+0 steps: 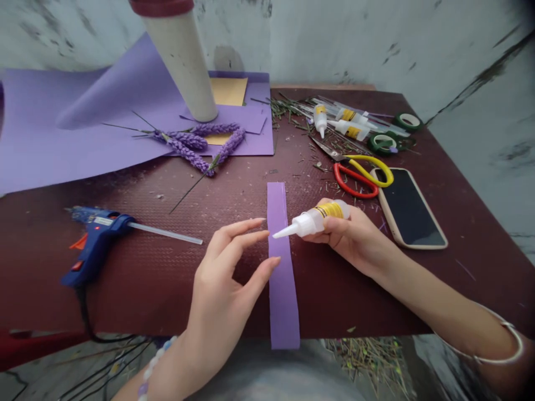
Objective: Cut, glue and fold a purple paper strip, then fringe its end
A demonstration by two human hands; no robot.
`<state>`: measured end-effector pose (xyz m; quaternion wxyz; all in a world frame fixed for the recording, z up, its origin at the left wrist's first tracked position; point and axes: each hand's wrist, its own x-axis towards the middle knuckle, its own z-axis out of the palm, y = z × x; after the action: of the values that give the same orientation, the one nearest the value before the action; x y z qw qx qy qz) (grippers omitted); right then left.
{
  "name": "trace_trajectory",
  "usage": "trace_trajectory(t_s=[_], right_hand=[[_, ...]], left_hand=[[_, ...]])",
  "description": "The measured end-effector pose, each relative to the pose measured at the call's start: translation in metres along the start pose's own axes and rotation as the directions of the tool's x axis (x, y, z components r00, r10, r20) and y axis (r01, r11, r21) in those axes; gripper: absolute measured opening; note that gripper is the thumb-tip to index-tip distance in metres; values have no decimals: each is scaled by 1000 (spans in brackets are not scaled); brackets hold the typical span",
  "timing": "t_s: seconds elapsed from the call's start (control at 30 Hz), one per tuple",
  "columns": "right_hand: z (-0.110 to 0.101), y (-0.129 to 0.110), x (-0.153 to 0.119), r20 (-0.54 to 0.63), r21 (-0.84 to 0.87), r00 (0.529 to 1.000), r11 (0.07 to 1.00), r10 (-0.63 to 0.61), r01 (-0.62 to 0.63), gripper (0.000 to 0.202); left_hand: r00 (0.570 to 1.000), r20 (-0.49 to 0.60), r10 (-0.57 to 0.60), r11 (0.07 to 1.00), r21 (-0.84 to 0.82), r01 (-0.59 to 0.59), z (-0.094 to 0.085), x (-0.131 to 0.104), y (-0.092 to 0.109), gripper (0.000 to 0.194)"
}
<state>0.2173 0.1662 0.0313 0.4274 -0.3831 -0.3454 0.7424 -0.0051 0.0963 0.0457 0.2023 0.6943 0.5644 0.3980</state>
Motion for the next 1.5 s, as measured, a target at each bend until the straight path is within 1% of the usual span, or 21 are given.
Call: trace_trajectory(t_s=[0.1,0.23,0.43,0.6,0.67,0.73,0.83,0.9,1.0,1.07,1.13,1.2,1.3,1.37,1.43,1.5], right_hand=[[4,-1,-3,57,-3,997,999,43,-43,36],[5,-3,-3,93,-12,994,998,62,-61,39],[4,-3,-3,94,-32,994,998,56,-54,42],[4,-3,-4,88,-51,995,997,56,-51,41],[3,-3,-4,82,-43,996,998,38,-34,40],[1,-4,-3,53,-24,999,1000,-2,3,38],[-4,-4,-2,-23,-15,997,998,-69,69,33],[-6,-4,-1,-71,-23,992,994,-106,104,30],[-8,-5,0,-97,-50,983,988,-153,149,26],[-9,-5,1,-95,-71,980,983,-175,169,23],[-9,-5,1,-101,-86,977,980,-187,179,24],[-10,-5,1,-113,-105,974,977,-195,184,26],[-11,-6,2,-128,-136,972,974,-198,180,28],[-11,-7,2,-140,-138,970,974,-196,177,27],[-12,-7,2,-153,-141,968,974,-200,179,27],[-12,-7,2,-162,-158,964,970,-210,184,27]], left_hand=[[999,-7,-33,997,-69,33,2,4,4,18],[998,-25,-54,994,-98,51,4,3,7,13],[997,-24,-73,988,-135,70,4,1,6,9],[997,-17,-79,987,-141,76,4,3,5,14],[997,-5,-74,989,-127,73,2,2,3,15],[998,17,-60,994,-95,61,-1,1,1,16],[999,28,-43,999,-30,44,-10,-2,-4,17],[999,-9,-53,998,44,54,-18,-3,-8,20],[992,-123,-27,955,291,62,-29,-3,-17,33],[987,-154,36,911,412,31,-32,0,-23,40],[986,-133,103,893,450,-32,-31,1,-27,38],[985,-90,144,904,416,-94,-28,2,-29,28],[988,12,156,955,254,-154,-23,0,-30,15],[983,48,176,966,184,-182,-21,-1,-29,12],[978,30,205,954,217,-206,-22,-1,-30,15],[974,-2,228,928,303,-217,-24,0,-30,15]])
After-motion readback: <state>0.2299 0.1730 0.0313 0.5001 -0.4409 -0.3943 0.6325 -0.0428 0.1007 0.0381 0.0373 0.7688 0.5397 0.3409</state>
